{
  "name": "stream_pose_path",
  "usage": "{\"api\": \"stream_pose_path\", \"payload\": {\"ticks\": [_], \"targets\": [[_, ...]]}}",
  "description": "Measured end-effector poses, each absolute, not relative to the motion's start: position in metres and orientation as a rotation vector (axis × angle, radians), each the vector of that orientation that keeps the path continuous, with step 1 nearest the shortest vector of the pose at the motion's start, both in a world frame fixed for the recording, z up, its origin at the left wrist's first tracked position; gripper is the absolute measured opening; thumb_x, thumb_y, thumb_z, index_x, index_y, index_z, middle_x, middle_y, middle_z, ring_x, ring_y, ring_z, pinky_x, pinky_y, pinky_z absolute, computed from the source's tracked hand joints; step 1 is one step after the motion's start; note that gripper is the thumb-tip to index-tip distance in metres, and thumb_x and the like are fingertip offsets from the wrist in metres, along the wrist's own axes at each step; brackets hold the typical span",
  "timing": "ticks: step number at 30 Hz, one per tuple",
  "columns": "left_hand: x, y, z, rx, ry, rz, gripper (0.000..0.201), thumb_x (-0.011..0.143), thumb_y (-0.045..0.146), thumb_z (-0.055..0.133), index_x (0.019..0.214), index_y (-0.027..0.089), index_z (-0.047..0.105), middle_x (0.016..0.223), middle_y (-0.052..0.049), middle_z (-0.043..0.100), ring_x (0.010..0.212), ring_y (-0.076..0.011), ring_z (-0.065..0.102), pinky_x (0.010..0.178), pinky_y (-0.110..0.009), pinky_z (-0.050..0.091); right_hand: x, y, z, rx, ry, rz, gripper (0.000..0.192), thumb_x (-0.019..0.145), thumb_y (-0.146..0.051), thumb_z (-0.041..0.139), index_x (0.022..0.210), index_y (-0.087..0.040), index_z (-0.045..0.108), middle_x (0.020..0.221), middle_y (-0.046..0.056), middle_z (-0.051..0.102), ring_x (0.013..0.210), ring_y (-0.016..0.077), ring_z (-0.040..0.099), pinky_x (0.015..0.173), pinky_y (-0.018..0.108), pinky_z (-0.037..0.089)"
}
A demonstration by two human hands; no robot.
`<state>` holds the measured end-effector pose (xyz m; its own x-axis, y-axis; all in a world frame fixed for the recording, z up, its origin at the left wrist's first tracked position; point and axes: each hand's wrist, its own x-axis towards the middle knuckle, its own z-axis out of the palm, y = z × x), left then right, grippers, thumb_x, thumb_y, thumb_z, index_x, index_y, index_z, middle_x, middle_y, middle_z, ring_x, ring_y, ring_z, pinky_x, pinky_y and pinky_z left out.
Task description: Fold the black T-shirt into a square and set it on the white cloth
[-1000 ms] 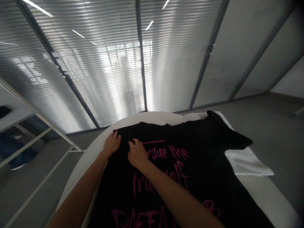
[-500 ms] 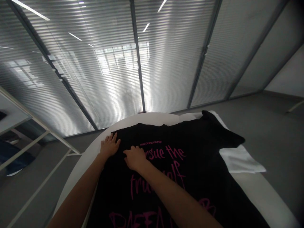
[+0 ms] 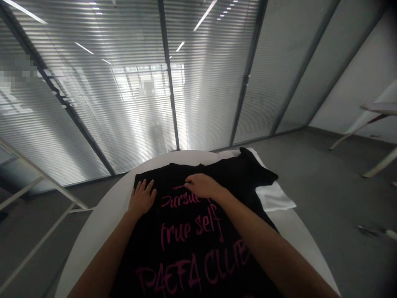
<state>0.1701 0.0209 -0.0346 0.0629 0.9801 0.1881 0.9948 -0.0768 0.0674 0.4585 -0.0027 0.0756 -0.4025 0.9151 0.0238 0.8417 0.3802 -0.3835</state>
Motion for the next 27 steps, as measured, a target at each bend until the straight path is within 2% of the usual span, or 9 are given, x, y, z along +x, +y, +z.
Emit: {"api": "stream_pose_path", "payload": {"ticks": [3,6,9,12,15,18,21,24,27], "targets": [[0.171,0.015,-0.046,-2.271,-2.127,-0.181,0.06,0.096,0.047,0.032,0.152,0.027,0.033,0.157,-0.012,0.031,0.146,-0.035,0.021,0.114,-0.056,0.022,0.534,0.006,0.1,-1.918,-2.113,0.165,0.038,0.094,-0.04,0.045,0.117,-0.019,0.067,0.114,0.014,0.067,0.108,0.0273,0.061,0.094,0.039,0.044],[0.17,0.015,-0.049,-2.251,-2.128,-0.147,0.06,0.096,0.045,0.031,0.153,0.026,0.031,0.158,-0.013,0.029,0.146,-0.0355,0.019,0.114,-0.057,0.02,0.608,0.01,0.109,-2.273,-1.712,-0.154,0.046,0.092,-0.044,0.047,0.126,-0.015,0.059,0.126,0.021,0.058,0.12,0.0362,0.052,0.097,0.05,0.04],[0.17,0.016,-0.049,-2.251,-2.107,-0.139,0.061,0.096,0.046,0.031,0.153,0.025,0.03,0.158,-0.012,0.029,0.146,-0.0353,0.02,0.113,-0.057,0.021,0.663,0.014,0.099,-2.403,-1.524,-0.099,0.065,0.089,-0.058,0.047,0.132,-0.009,0.052,0.127,0.026,0.055,0.12,0.0395,0.051,0.094,0.052,0.041],[0.17,0.016,-0.049,-2.244,-2.099,-0.144,0.061,0.096,0.045,0.029,0.153,0.025,0.031,0.158,-0.013,0.03,0.146,-0.0347,0.022,0.113,-0.056,0.022,0.687,0.019,0.079,-2.364,-1.565,0.063,0.077,0.085,-0.065,0.05,0.135,-0.006,0.048,0.125,0.026,0.057,0.119,0.0367,0.054,0.094,0.046,0.043],[0.17,0.016,-0.049,-2.233,-2.105,-0.154,0.06,0.096,0.046,0.029,0.152,0.025,0.033,0.157,-0.012,0.031,0.146,-0.0344,0.023,0.113,-0.055,0.023,0.688,0.025,0.064,-2.283,-1.6,0.085,0.071,0.087,-0.061,0.051,0.133,-0.007,0.051,0.12,0.023,0.062,0.115,0.0331,0.058,0.093,0.041,0.044],[0.17,0.015,-0.049,-2.224,-2.126,-0.15,0.06,0.096,0.045,0.03,0.152,0.026,0.033,0.157,-0.012,0.032,0.145,-0.0339,0.024,0.113,-0.054,0.023,0.685,0.031,0.061,-2.23,-1.567,0.103,0.055,0.09,-0.051,0.05,0.126,-0.01,0.057,0.115,0.02,0.066,0.109,0.0299,0.062,0.09,0.038,0.046],[0.171,0.015,-0.047,-2.224,-2.123,-0.153,0.06,0.096,0.045,0.03,0.152,0.025,0.034,0.156,-0.012,0.033,0.145,-0.0334,0.024,0.113,-0.054,0.024,0.688,0.033,0.063,-2.205,-1.534,0.139,0.04,0.096,-0.039,0.041,0.119,-0.014,0.063,0.113,0.016,0.068,0.106,0.027,0.064,0.088,0.035,0.046],[0.171,0.014,-0.047,-2.227,-2.118,-0.156,0.06,0.095,0.045,0.03,0.152,0.025,0.034,0.156,-0.012,0.033,0.145,-0.0332,0.024,0.113,-0.054,0.024,0.692,0.029,0.064,-2.211,-1.542,0.115,0.043,0.098,-0.04,0.035,0.118,-0.016,0.063,0.114,0.016,0.066,0.107,0.0271,0.063,0.089,0.036,0.045],[0.171,0.014,-0.047,-2.213,-2.126,-0.167,0.059,0.095,0.045,0.031,0.151,0.026,0.035,0.156,-0.012,0.034,0.145,-0.0332,0.025,0.113,-0.054,0.024,0.689,0.019,0.06,-2.254,-1.633,0.057,0.061,0.087,-0.062,0.05,0.127,-0.017,0.057,0.122,0.019,0.059,0.111,0.0316,0.058,0.091,0.041,0.044]]}}
